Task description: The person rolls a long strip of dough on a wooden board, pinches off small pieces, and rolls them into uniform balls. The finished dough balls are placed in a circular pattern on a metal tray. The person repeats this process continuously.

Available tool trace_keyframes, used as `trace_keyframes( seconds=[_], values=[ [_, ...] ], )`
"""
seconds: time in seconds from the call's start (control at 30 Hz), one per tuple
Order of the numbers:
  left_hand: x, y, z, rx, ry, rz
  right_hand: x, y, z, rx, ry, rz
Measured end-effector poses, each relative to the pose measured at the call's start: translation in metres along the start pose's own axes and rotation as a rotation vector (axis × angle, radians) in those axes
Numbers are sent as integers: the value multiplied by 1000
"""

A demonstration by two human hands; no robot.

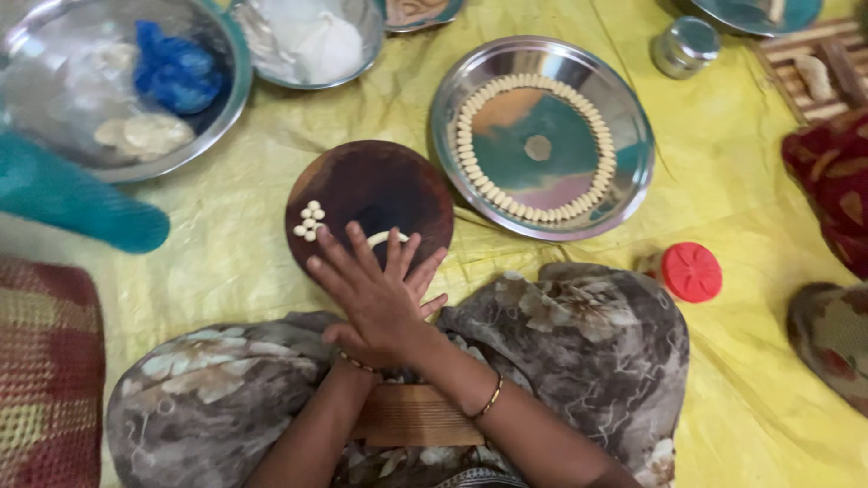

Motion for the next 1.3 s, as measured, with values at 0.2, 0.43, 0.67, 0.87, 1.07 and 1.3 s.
trace_keyframes(
  seconds=[0.2, 0.43, 0.67, 0.87, 1.07, 1.3],
  values=[
    [-26, 25, -2, -78, -51, -1835, 24, 14, -4, -117, 73, 43],
    [-1, -6, 6, -2, -62, -1808, 2, -36, 6, -3, -136, 1],
    [18, 26, -2, 62, 20, -1861, 11, -2, 4, 0, 89, 37],
    [36, 66, 3, -76, 6, -2229, -9, -121, 2, 561, -148, 43],
    [50, 84, 3, -392, -166, -1737, -28, -188, -34, 630, -449, 228],
    [17, 103, -14, -683, -266, -1372, -9, -183, -30, 609, -334, 217]
  ],
)
Point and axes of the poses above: each hand's wrist, its own z-axis towards the middle knuckle, its own x-axis out of the palm, y = z × x, the point moved 9 cm from there along z, towards the middle knuckle, and after that the axes turned 2 degrees about -z, right-handed, at the moved point
